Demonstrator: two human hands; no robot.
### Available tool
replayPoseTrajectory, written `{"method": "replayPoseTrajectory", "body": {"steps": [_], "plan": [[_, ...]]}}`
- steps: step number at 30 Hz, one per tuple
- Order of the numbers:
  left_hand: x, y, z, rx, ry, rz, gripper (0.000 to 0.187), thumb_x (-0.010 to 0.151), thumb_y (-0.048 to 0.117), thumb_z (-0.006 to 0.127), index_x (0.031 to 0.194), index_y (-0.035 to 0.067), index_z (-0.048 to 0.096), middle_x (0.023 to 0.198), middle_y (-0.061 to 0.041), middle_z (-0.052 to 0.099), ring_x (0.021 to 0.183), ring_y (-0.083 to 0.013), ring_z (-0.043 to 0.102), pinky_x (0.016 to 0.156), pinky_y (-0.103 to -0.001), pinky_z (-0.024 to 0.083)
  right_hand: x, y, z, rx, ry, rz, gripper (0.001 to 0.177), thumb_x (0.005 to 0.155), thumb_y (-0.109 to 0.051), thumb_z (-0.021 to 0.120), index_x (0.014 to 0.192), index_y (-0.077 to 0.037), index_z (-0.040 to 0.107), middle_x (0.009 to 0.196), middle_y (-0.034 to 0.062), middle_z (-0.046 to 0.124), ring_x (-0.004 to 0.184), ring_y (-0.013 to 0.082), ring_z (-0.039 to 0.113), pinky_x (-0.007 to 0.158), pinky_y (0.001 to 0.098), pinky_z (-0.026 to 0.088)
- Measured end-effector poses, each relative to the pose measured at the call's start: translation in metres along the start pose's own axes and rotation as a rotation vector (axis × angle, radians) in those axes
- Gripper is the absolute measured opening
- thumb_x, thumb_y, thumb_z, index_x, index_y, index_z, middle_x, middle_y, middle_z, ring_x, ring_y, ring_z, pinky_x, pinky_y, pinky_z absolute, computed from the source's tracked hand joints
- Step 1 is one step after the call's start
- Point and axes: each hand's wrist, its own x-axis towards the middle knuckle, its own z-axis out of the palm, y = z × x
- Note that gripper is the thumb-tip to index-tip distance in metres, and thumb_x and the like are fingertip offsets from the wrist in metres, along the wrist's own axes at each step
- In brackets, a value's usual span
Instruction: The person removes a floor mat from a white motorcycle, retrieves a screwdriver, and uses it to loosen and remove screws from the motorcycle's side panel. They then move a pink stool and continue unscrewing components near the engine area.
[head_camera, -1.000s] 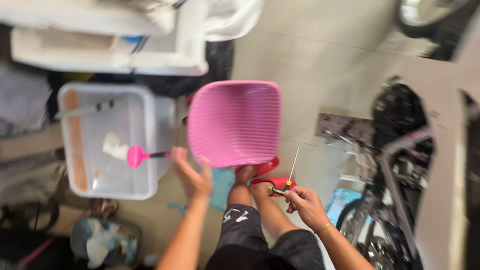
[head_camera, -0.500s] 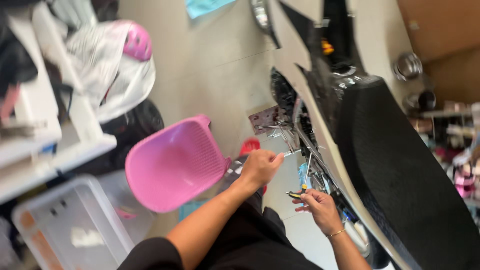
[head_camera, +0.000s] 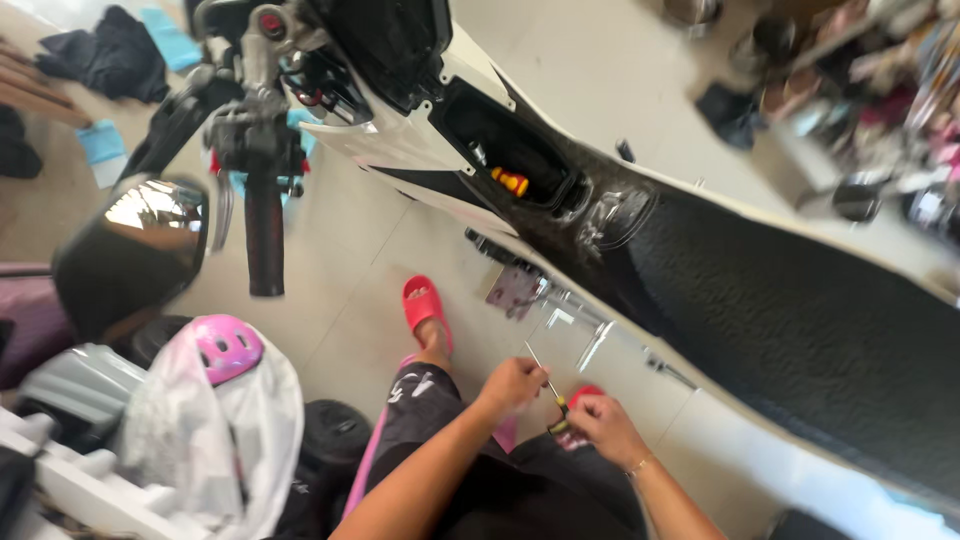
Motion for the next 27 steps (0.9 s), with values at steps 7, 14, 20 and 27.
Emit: {"method": "replayPoseTrajectory", "body": {"steps": [7,14,20,27], "plan": [[-0.006,-0.014,-0.05,-0.21,-0.148,-0.09,0.03,0.091,0.029,0.066,0.082,0.001,0.07,0.067,-0.01,0.07,0.056,-0.0157,0.068,0.053,-0.034,0.054,0.027,0.042,0.064,0.078,-0.007,0.061,0.021,0.093,-0.015,0.059,0.091,0.004,0.068,0.082,0.0159,0.078,0.074,0.0234,0.08,0.064,0.0322,0.065],[0.028,0.004,-0.021,-0.031,-0.074,-0.093,0.032,0.09,0.031,0.068,0.083,0.0,0.069,0.065,-0.008,0.072,0.056,-0.0167,0.071,0.055,-0.037,0.057,0.055,0.077,0.012,0.04,-0.044,-0.035,0.024,0.097,-0.017,0.057,0.107,0.002,0.067,0.094,0.0065,0.069,0.081,0.0199,0.077,0.068,0.0338,0.065],[0.098,-0.032,-0.024,-0.023,-0.149,-0.227,0.027,0.095,0.024,0.068,0.086,-0.001,0.069,0.069,-0.011,0.073,0.058,-0.02,0.073,0.055,-0.034,0.06,0.119,0.061,-0.004,-0.259,-0.051,-0.114,0.054,0.082,-0.012,0.062,0.135,-0.011,0.051,0.099,0.0053,0.07,0.079,0.0185,0.072,0.065,0.0333,0.058],[0.19,-0.108,-0.044,-0.063,-0.233,-0.311,0.024,0.096,0.013,0.063,0.087,-0.008,0.069,0.073,-0.016,0.074,0.059,-0.0218,0.075,0.054,-0.035,0.064,0.214,0.068,0.017,-0.643,-0.035,-0.332,0.063,0.068,-0.025,0.08,0.12,-0.011,0.048,0.093,0.0073,0.068,0.078,0.0271,0.071,0.075,0.0386,0.056]]}}
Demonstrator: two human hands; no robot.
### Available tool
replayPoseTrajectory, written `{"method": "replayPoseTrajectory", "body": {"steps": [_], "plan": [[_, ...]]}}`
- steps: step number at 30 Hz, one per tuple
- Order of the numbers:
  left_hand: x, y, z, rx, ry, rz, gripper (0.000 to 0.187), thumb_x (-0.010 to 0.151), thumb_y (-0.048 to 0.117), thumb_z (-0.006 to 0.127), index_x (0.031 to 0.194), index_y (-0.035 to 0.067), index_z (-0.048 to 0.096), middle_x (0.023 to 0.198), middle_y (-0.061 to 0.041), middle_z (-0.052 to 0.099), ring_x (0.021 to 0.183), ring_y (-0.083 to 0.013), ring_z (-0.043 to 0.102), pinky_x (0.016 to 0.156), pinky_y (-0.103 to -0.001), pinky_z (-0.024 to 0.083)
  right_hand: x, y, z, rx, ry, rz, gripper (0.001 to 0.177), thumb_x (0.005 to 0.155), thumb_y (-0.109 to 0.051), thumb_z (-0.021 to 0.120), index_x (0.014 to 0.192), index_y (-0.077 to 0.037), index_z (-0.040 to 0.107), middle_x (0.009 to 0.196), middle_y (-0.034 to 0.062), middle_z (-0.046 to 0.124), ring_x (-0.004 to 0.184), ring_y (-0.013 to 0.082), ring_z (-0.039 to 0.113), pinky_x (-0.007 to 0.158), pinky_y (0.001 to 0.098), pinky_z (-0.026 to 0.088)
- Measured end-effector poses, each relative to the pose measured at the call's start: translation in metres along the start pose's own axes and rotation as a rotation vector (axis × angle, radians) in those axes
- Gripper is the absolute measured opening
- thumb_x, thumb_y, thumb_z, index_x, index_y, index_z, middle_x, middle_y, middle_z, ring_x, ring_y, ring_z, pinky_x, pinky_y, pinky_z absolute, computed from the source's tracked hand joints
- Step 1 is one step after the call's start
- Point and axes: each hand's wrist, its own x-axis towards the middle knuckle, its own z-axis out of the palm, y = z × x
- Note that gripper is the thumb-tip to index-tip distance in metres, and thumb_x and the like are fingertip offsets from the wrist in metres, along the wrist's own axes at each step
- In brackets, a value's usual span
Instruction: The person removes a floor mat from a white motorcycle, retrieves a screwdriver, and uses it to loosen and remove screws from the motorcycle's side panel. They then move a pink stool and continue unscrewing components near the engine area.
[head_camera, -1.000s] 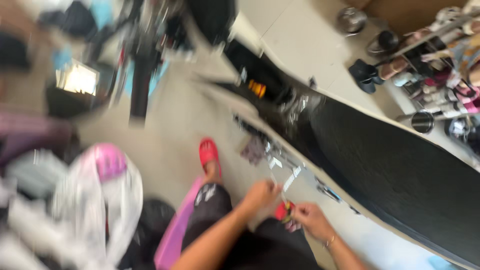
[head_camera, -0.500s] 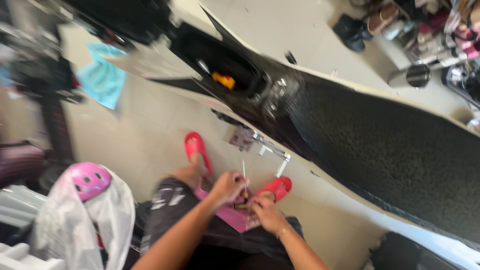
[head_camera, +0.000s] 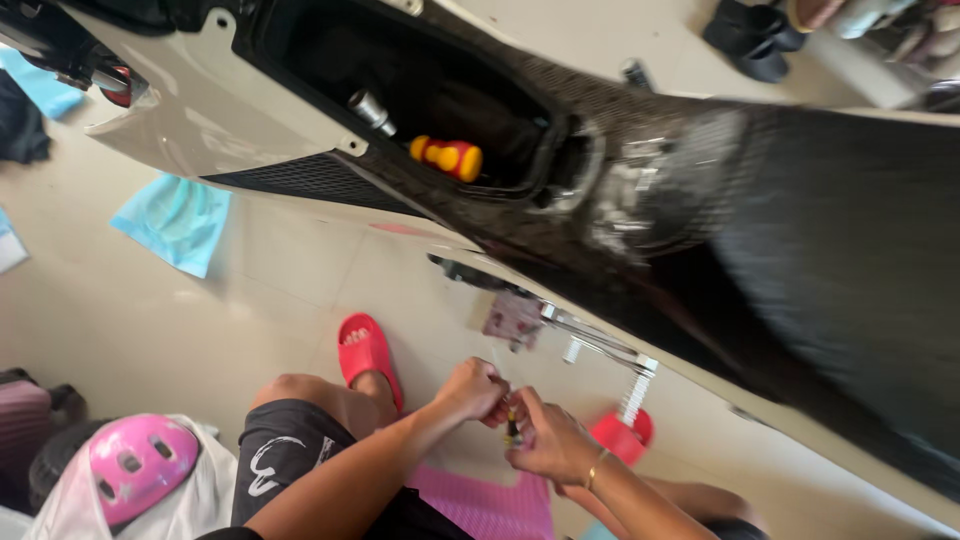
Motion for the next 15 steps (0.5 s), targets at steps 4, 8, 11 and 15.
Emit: {"method": "replayPoseTrajectory", "body": {"steps": [4,8,11,15], "plan": [[0.046,-0.014,-0.018,0.362,-0.18,0.073,0.023,0.093,0.012,0.061,0.082,-0.004,0.071,0.074,-0.013,0.076,0.06,-0.0194,0.075,0.054,-0.034,0.064,0.029,0.028,0.033,-0.061,0.093,0.032,0.045,0.073,-0.03,0.079,0.105,-0.012,0.052,0.081,0.0059,0.07,0.078,0.0255,0.072,0.072,0.0395,0.056],[0.083,0.004,-0.046,0.768,-0.269,0.177,0.03,0.093,0.019,0.057,0.075,0.001,0.073,0.071,-0.009,0.075,0.057,-0.0169,0.073,0.052,-0.034,0.061,0.078,0.049,0.036,-0.087,0.005,-0.079,0.044,0.08,-0.036,0.081,0.102,-0.011,0.053,0.078,0.0097,0.067,0.072,0.0299,0.069,0.067,0.0423,0.055],[0.082,0.006,-0.033,0.877,-0.233,0.26,0.037,0.093,0.026,0.056,0.072,0.001,0.073,0.069,-0.011,0.075,0.058,-0.0204,0.073,0.055,-0.036,0.061,0.067,0.067,0.036,-0.178,-0.026,-0.108,0.041,0.084,-0.038,0.08,0.102,-0.011,0.055,0.078,0.0101,0.07,0.074,0.0315,0.07,0.068,0.0428,0.055],[0.032,0.017,-0.036,1.027,-0.053,0.472,0.046,0.092,0.035,0.054,0.07,0.0,0.075,0.067,-0.016,0.076,0.059,-0.0278,0.074,0.063,-0.04,0.06,0.05,0.055,0.035,-0.244,0.065,-0.302,0.036,0.086,-0.028,0.079,0.109,-0.011,0.058,0.09,0.0076,0.077,0.084,0.0275,0.078,0.074,0.039,0.06]]}}
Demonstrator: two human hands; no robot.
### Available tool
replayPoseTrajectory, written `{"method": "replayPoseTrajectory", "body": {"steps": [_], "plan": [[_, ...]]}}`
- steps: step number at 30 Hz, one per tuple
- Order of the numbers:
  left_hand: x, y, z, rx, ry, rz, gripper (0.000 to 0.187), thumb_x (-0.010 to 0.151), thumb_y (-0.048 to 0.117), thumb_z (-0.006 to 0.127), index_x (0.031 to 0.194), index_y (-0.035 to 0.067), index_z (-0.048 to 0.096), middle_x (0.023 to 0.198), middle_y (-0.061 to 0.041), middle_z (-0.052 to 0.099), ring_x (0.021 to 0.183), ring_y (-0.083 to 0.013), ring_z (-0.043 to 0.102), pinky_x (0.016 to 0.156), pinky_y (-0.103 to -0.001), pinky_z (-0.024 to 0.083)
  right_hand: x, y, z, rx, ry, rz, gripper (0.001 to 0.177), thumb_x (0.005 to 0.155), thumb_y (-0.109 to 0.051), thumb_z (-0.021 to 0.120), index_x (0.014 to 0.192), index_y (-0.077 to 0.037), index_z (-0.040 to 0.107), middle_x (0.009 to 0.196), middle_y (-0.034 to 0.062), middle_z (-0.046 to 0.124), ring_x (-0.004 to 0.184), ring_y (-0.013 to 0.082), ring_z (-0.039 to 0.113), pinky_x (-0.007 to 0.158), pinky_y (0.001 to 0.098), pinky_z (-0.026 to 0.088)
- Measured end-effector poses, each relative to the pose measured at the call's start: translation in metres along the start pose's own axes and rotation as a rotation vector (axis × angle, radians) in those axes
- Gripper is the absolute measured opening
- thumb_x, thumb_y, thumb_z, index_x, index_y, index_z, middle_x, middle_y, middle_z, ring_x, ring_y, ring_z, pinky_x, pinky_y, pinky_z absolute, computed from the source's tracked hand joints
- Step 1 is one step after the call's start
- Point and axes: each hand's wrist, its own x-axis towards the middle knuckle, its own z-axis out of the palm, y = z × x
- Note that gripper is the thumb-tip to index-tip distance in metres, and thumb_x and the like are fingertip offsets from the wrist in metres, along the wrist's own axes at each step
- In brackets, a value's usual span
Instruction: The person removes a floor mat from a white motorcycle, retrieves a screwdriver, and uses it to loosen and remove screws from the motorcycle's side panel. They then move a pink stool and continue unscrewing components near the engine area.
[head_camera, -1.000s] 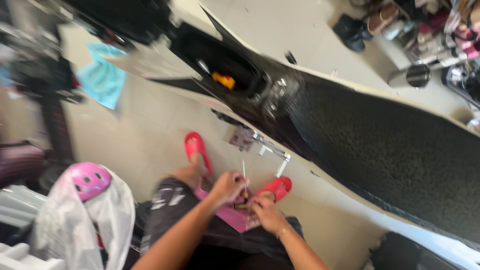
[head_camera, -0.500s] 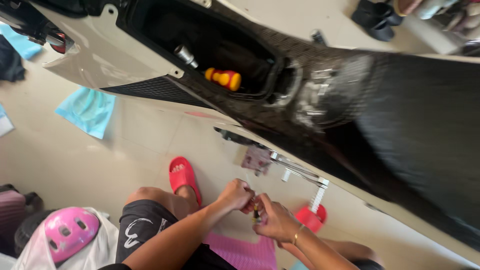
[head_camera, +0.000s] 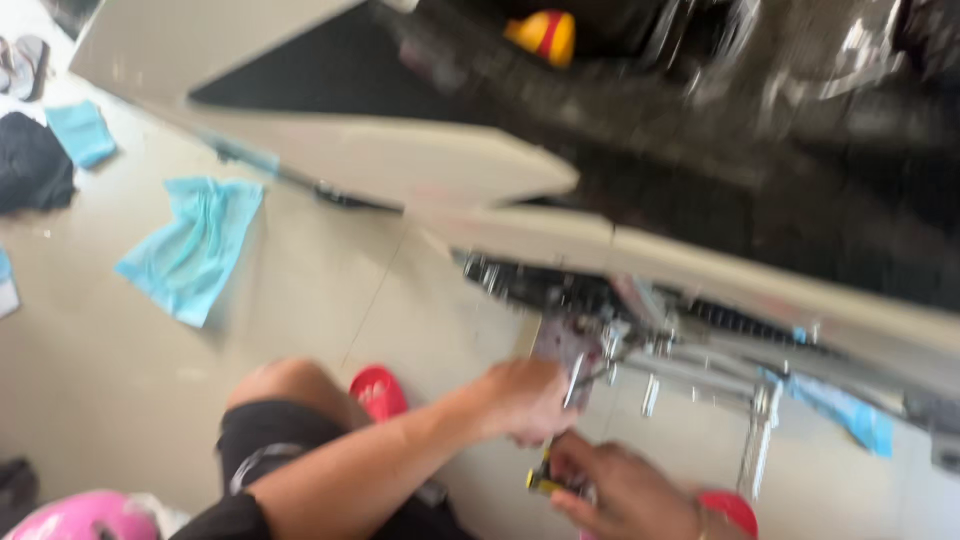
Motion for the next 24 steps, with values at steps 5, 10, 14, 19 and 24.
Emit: {"method": "replayPoseTrajectory", "body": {"steps": [5,10,14,19,24], "plan": [[-0.062,0.032,-0.032,0.029,0.347,0.064,0.037,0.088,0.04,0.058,0.091,0.008,0.075,0.088,-0.019,0.073,0.085,-0.0406,0.07,0.079,-0.051,0.056,-0.011,-0.044,-0.013,0.122,0.133,-0.047,0.028,0.086,-0.012,0.076,0.108,-0.008,0.06,0.096,0.0079,0.08,0.097,0.0233,0.077,0.085,0.0377,0.061],[-0.105,0.038,-0.02,0.02,0.525,0.039,0.041,0.092,0.044,0.054,0.093,0.009,0.076,0.09,-0.018,0.074,0.088,-0.041,0.07,0.082,-0.052,0.055,-0.014,-0.072,0.005,0.12,0.337,0.038,0.047,0.077,-0.012,0.077,0.117,-0.007,0.052,0.101,0.0066,0.077,0.102,0.0213,0.078,0.08,0.0363,0.06],[-0.119,0.034,-0.021,-0.027,0.591,0.019,0.043,0.092,0.046,0.053,0.091,0.009,0.076,0.086,-0.016,0.076,0.087,-0.0385,0.071,0.082,-0.05,0.056,-0.007,-0.095,0.024,0.093,0.354,0.026,0.053,0.078,-0.02,0.081,0.122,-0.007,0.054,0.102,0.0096,0.074,0.097,0.0223,0.076,0.087,0.0357,0.057],[-0.12,0.023,-0.009,-0.061,0.628,0.068,0.045,0.09,0.048,0.055,0.084,0.009,0.077,0.082,-0.016,0.073,0.083,-0.0382,0.071,0.076,-0.05,0.056,-0.006,-0.107,0.068,0.235,0.38,-0.046,0.028,0.091,-0.021,0.07,0.111,-0.004,0.06,0.107,0.01,0.073,0.1,0.0194,0.073,0.094,0.034,0.057],[-0.127,0.021,-0.003,-0.128,0.609,0.08,0.044,0.09,0.046,0.055,0.082,0.009,0.077,0.079,-0.016,0.073,0.079,-0.0377,0.071,0.073,-0.048,0.057,0.001,-0.11,0.086,0.581,0.348,-0.114,0.021,0.093,-0.014,0.059,0.11,-0.001,0.059,0.118,0.0096,0.073,0.118,0.018,0.065,0.105,0.0338,0.048]]}}
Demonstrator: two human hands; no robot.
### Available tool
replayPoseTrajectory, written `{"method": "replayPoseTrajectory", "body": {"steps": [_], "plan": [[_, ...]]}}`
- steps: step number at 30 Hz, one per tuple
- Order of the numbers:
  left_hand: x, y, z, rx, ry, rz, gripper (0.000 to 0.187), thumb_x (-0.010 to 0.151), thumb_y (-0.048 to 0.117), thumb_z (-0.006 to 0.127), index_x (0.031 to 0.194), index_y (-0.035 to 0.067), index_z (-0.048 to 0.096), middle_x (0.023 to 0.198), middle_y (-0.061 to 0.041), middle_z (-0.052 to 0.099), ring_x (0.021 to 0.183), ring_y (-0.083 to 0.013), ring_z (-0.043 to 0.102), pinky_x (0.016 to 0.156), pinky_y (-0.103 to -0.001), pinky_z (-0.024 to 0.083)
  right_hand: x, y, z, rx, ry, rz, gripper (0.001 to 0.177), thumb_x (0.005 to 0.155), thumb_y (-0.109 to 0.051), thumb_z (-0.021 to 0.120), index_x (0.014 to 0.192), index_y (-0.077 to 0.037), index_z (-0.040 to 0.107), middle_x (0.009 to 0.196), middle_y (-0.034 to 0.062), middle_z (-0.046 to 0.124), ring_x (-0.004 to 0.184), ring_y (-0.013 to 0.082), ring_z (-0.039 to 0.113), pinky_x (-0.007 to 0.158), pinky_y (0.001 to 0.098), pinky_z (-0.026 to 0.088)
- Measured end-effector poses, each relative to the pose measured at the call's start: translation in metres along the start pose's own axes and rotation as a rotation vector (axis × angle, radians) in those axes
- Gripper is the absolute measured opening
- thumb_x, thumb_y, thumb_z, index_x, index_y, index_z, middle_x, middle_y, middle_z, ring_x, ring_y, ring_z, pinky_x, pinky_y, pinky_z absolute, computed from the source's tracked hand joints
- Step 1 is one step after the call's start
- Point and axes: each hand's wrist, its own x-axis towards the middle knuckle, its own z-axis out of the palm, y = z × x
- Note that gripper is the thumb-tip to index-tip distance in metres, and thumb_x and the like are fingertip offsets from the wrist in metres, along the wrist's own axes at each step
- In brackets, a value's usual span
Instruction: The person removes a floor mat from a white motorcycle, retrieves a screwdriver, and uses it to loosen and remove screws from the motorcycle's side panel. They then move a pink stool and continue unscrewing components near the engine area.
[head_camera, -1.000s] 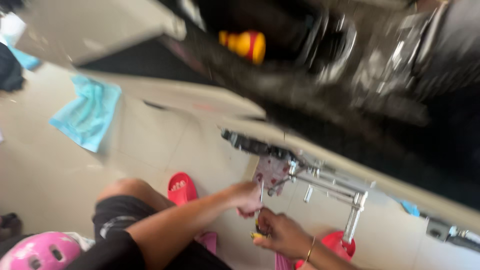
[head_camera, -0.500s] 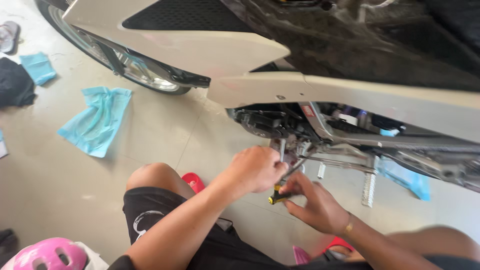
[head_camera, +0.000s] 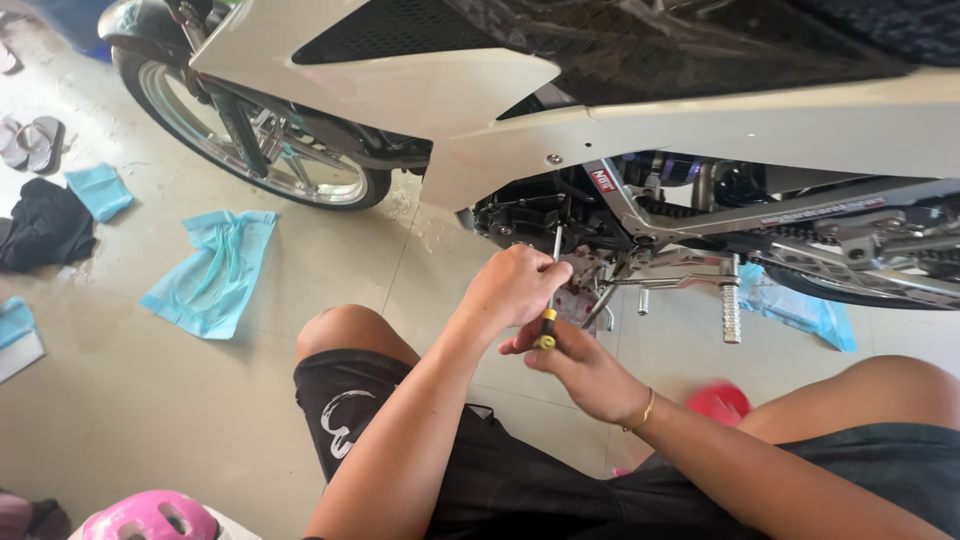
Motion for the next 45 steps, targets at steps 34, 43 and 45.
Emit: {"method": "replayPoseTrajectory", "body": {"steps": [34,43,45], "plan": [[0.089,-0.015,-0.018,-0.183,0.002,0.128,0.03,0.098,0.033,0.054,0.094,0.006,0.065,0.076,-0.008,0.077,0.07,-0.0249,0.074,0.067,-0.039,0.056,0.096,0.008,-0.028,0.611,0.25,-0.006,0.037,0.106,-0.019,0.037,0.119,0.009,0.059,0.114,0.0223,0.067,0.098,0.035,0.072,0.089,0.0508,0.06],[0.088,-0.011,-0.019,-0.154,0.022,0.104,0.03,0.098,0.033,0.054,0.094,0.006,0.067,0.074,-0.006,0.076,0.071,-0.0231,0.074,0.07,-0.039,0.056,0.097,0.003,-0.028,0.6,0.238,-0.014,0.039,0.107,-0.02,0.036,0.119,0.01,0.06,0.114,0.0239,0.068,0.098,0.0348,0.072,0.09,0.0508,0.06],[0.087,-0.009,-0.02,-0.146,0.019,0.093,0.03,0.098,0.033,0.054,0.094,0.007,0.067,0.073,-0.006,0.076,0.071,-0.0225,0.074,0.07,-0.039,0.056,0.098,0.002,-0.026,0.603,0.249,-0.001,0.039,0.106,-0.02,0.036,0.119,0.009,0.06,0.115,0.0227,0.068,0.099,0.0342,0.072,0.09,0.0501,0.06]]}}
